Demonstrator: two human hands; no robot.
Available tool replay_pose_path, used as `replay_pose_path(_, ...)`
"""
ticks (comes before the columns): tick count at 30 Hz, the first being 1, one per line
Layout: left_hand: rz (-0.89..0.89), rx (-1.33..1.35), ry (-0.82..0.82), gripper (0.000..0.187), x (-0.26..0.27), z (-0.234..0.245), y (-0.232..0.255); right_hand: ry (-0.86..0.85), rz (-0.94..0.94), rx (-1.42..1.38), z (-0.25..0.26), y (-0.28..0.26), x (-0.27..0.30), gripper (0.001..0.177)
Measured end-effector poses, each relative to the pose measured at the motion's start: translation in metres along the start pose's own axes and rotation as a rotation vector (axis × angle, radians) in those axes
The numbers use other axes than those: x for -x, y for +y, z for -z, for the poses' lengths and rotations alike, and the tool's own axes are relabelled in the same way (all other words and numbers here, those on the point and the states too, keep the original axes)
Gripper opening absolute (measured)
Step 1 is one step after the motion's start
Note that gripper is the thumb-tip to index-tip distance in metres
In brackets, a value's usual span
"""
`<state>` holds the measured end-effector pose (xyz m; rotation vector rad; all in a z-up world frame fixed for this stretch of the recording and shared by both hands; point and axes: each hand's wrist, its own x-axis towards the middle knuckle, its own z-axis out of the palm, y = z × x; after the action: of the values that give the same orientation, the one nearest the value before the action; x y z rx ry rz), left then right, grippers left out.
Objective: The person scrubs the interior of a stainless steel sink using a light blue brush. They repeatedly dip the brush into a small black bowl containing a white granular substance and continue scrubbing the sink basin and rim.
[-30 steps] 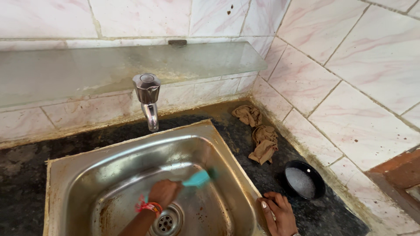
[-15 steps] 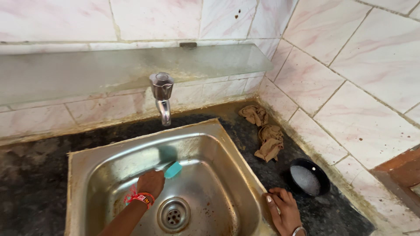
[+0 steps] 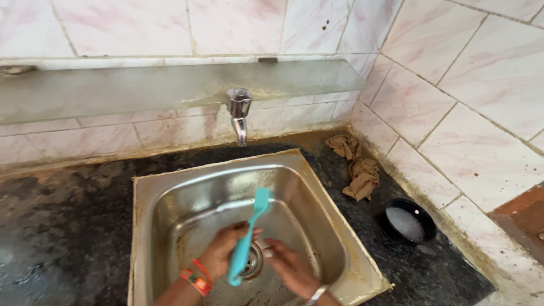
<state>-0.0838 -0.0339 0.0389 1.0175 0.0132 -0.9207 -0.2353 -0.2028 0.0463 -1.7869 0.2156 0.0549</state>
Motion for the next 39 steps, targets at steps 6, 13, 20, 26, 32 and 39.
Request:
replay_pose_path(6, -0.153, -0.144, 0.167, 0.048, 0.046, -0.036, -0.006, -0.139, -0.206, -0.654, -0.064, -0.012, -0.021, 0.035)
replay_pose_path(13, -0.143, -0.712, 0.166, 0.056, 0.07, -0.015, 0.01, -0.055, -0.449, -0.729, -0.032, -0.027, -0.023, 0.029)
replay_pose_path(20, -0.283, -1.523, 0.739, 0.057, 0.105, 0.082, 0.075, 0.386, -0.138, 0.121, 0.061, -0.051, -0.04, 0.044)
replay_pose_path(26, -0.544, -1.733, 1.053, 0.073, 0.132, 0.164, 0.069, 0.629, 0.055, 0.446, 0.114, -0.039, -0.077, 0.04)
replay_pose_path(32, -0.522, -1.706, 1.077, 0.076, 0.126, 0.174, 0.051, 0.716, 0.351, 0.536, 0.066, -0.004, -0.14, 0.033)
replay_pose_path(39, -0.466, -1.715, 1.089, 0.072, 0.131, 0.165, 0.05, 0.404, 0.151, 0.394, -0.058, -0.015, -0.14, 0.039)
